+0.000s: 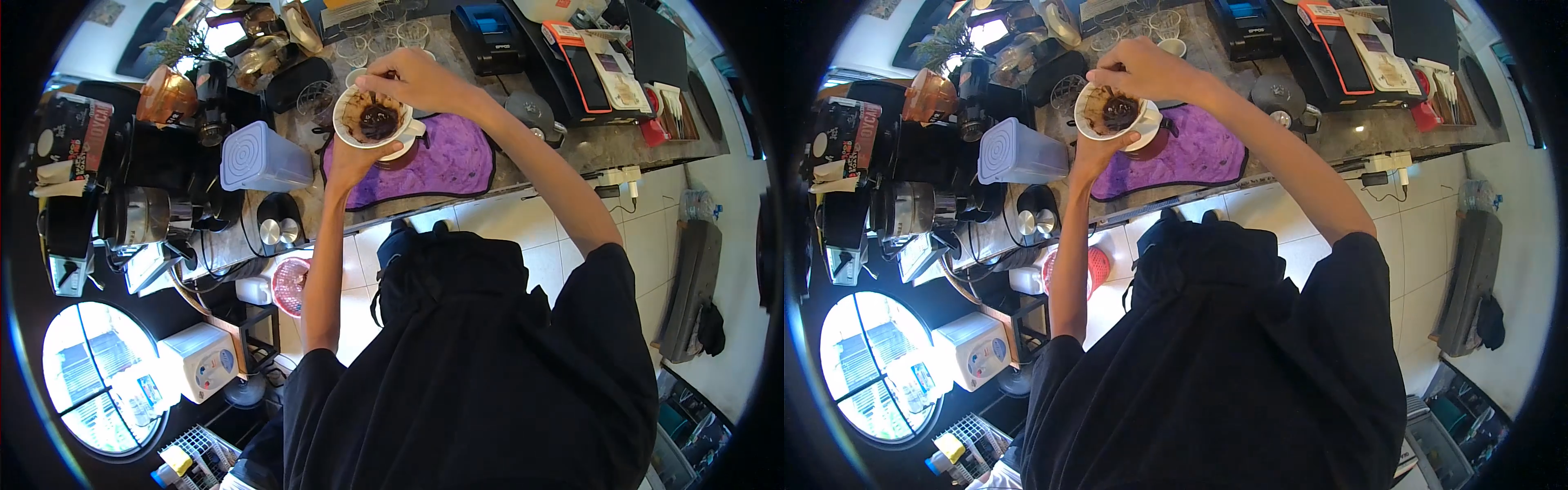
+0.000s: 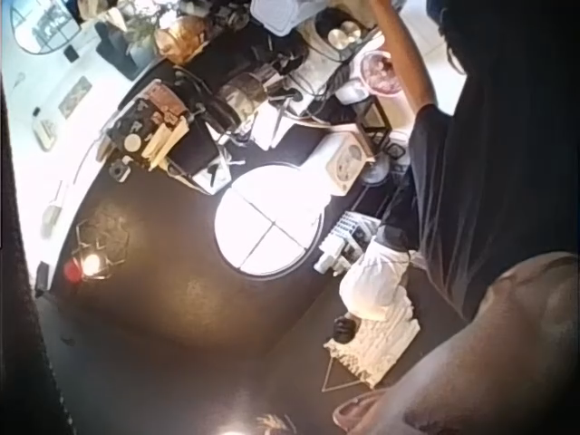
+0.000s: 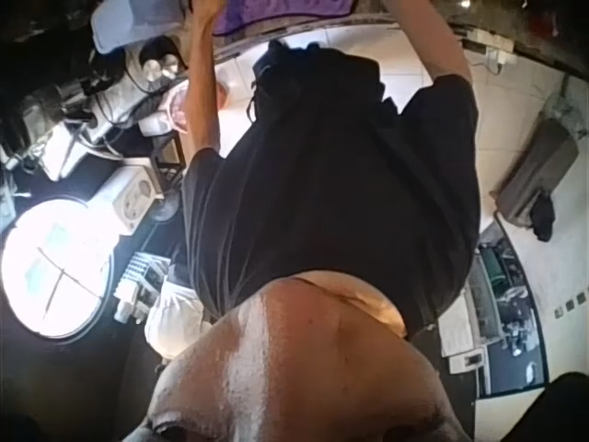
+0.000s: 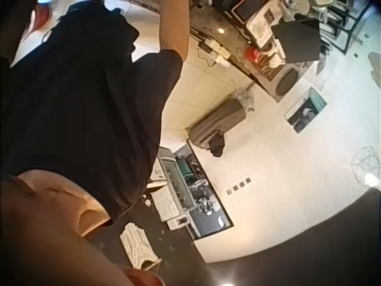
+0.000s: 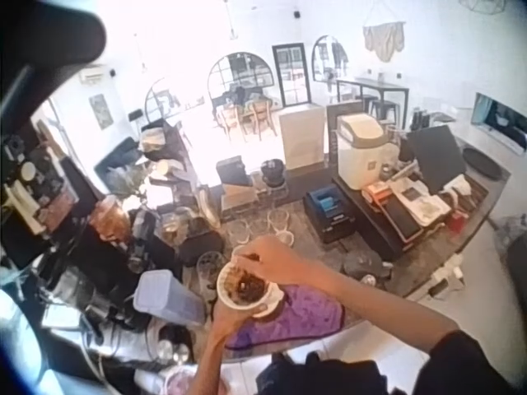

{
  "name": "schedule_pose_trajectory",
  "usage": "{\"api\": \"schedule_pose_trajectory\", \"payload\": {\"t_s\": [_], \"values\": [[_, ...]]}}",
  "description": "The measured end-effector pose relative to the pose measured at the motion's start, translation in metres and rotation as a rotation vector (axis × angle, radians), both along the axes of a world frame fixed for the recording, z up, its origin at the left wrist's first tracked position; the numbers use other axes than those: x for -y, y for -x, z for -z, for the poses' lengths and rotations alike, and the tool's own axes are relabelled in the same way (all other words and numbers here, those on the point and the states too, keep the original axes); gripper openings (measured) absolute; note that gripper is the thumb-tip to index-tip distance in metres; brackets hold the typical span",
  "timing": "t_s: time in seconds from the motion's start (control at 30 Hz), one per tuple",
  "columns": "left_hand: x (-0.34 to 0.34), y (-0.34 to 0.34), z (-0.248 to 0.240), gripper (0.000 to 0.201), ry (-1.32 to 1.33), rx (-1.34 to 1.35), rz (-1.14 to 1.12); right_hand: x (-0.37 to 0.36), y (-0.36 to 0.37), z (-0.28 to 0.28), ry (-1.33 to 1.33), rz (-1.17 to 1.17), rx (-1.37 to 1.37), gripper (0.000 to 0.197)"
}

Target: Stirring coffee grounds and water in a pour-over filter with a spoon.

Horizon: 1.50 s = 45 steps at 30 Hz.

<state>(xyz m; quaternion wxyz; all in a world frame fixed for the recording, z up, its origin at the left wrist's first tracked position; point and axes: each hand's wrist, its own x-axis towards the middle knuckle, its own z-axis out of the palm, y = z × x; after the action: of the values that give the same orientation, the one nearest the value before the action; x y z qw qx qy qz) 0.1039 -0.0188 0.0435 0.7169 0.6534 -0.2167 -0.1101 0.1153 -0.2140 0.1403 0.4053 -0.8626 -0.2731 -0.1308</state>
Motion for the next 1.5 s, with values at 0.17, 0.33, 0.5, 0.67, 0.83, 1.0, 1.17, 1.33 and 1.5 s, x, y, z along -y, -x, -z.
{"api": "schedule_pose_trajectory", "payload": {"t_s": [0.17, 0.33, 0.5, 0.67, 0.83, 1.0, 1.17, 1.33, 1.5], "values": [[0.004, 0.002, -0.005, 0.080, -0.016, 0.002, -0.035, 0.008, 0.002, 0.003, -0.183, 0.028, -0.131, 0.035], [0.006, 0.008, -0.016, 0.077, -0.052, -0.010, -0.066, 0.010, 0.022, 0.012, -0.269, 0.334, -0.096, 0.034], [0.007, 0.007, -0.011, 0.074, -0.071, 0.057, -0.082, 0.011, 0.028, 0.040, -0.389, 0.428, -0.267, 0.030], [0.007, 0.007, -0.008, 0.074, -0.011, 0.037, -0.071, 0.019, 0.029, 0.038, -0.715, 0.416, -0.326, 0.028], [0.007, 0.009, -0.011, 0.076, -0.064, 0.036, -0.056, 0.013, 0.039, 0.031, -0.651, 0.490, -0.252, 0.028], [0.009, 0.010, -0.012, 0.070, -0.058, 0.057, -0.081, -0.006, 0.050, 0.039, -0.434, 0.519, -0.171, 0.027], [0.011, 0.010, -0.008, 0.066, -0.048, 0.070, -0.091, 0.001, 0.045, 0.052, -0.734, 0.511, -0.317, 0.028], [0.009, 0.011, -0.008, 0.068, -0.059, 0.094, -0.090, 0.005, 0.045, 0.029, -0.828, 0.497, -0.280, 0.027], [0.008, 0.012, -0.011, 0.068, -0.080, 0.093, -0.097, -0.003, 0.053, 0.028, -0.610, 0.525, -0.208, 0.027]]}}
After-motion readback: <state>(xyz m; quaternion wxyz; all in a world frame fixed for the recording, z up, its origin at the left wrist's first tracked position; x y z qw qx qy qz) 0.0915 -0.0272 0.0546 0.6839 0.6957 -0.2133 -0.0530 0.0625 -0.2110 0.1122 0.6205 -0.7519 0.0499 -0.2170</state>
